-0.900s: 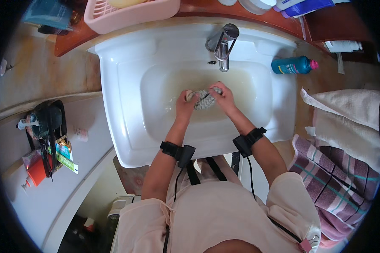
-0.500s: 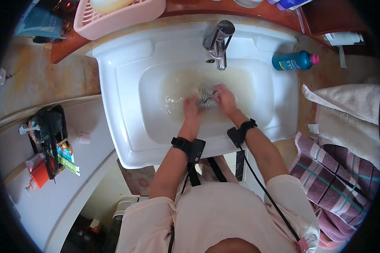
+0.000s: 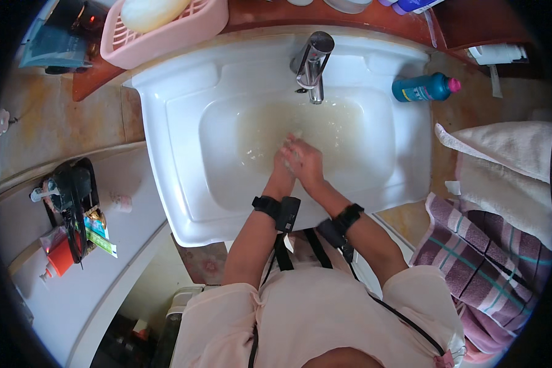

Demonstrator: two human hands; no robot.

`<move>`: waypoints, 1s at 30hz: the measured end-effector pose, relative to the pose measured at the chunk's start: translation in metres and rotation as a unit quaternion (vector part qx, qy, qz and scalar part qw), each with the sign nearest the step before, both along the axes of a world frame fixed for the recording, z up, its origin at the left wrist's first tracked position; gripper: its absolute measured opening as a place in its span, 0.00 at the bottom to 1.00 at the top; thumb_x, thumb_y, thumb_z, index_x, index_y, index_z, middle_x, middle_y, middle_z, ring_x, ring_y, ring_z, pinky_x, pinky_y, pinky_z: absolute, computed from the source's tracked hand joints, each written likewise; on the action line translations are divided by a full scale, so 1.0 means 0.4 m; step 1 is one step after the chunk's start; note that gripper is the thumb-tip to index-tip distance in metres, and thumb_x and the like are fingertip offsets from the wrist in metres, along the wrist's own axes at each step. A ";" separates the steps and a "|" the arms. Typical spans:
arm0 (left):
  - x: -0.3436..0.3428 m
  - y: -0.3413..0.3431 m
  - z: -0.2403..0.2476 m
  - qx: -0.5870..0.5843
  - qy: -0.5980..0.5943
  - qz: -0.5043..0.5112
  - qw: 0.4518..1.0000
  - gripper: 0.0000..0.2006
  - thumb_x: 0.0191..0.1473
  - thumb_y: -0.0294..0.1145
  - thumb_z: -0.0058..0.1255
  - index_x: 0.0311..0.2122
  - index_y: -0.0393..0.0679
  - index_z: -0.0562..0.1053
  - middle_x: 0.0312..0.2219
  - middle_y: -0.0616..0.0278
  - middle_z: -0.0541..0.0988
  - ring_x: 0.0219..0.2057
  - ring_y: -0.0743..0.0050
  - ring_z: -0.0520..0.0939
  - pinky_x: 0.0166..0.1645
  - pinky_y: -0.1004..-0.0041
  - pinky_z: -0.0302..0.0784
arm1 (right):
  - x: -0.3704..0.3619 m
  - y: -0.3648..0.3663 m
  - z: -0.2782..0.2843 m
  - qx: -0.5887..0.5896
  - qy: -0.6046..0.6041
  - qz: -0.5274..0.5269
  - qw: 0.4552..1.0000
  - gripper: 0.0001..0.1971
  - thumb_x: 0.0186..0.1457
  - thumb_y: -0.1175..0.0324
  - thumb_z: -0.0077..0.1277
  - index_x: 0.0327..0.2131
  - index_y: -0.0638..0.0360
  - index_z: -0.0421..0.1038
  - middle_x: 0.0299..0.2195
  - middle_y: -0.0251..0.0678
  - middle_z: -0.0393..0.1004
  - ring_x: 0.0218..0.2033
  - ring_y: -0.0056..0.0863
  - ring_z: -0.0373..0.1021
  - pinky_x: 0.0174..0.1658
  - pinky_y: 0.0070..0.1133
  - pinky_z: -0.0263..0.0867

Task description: The person scrubs a white bathroom sink with a patterned cloth, then applies liquid cleaner from a blue bottle and continues wiping the basin, faucet, and drain area. The person repeatedly wipes different sections of the sink surface.

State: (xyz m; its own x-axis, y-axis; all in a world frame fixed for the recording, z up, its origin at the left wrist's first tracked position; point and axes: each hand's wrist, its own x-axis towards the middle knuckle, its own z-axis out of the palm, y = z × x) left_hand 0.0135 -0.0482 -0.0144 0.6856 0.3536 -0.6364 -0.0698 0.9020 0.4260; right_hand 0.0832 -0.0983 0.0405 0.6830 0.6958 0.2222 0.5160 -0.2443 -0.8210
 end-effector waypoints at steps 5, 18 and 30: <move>0.047 -0.003 -0.083 -0.090 0.119 0.082 0.985 0.07 0.61 0.38 0.47 0.43 0.51 0.72 0.35 0.65 0.76 0.40 0.74 0.77 0.43 0.71 0.75 | 0.148 -0.011 -0.121 -0.183 0.051 -0.025 0.981 0.13 0.59 0.62 0.51 0.32 0.64 0.73 0.29 0.48 0.74 0.31 0.47 0.72 0.34 0.37 0.66; -0.007 0.020 -0.048 -0.079 0.228 0.143 0.960 0.14 0.53 0.38 0.58 0.42 0.51 0.68 0.41 0.65 0.74 0.39 0.65 0.75 0.41 0.51 0.74 | 0.152 -0.091 -0.156 -0.256 0.054 0.013 0.965 0.27 0.42 0.76 0.60 0.50 0.56 0.66 0.53 0.47 0.66 0.49 0.49 0.67 0.53 0.33 0.64; 0.011 0.057 -0.019 -0.024 -0.076 0.042 0.996 0.14 0.60 0.38 0.52 0.47 0.41 0.71 0.37 0.61 0.78 0.39 0.67 0.79 0.42 0.68 0.78 | 0.009 -0.053 0.076 -0.123 -0.006 0.141 0.982 0.06 0.52 0.70 0.57 0.33 0.60 0.72 0.27 0.46 0.74 0.30 0.49 0.72 0.33 0.35 0.68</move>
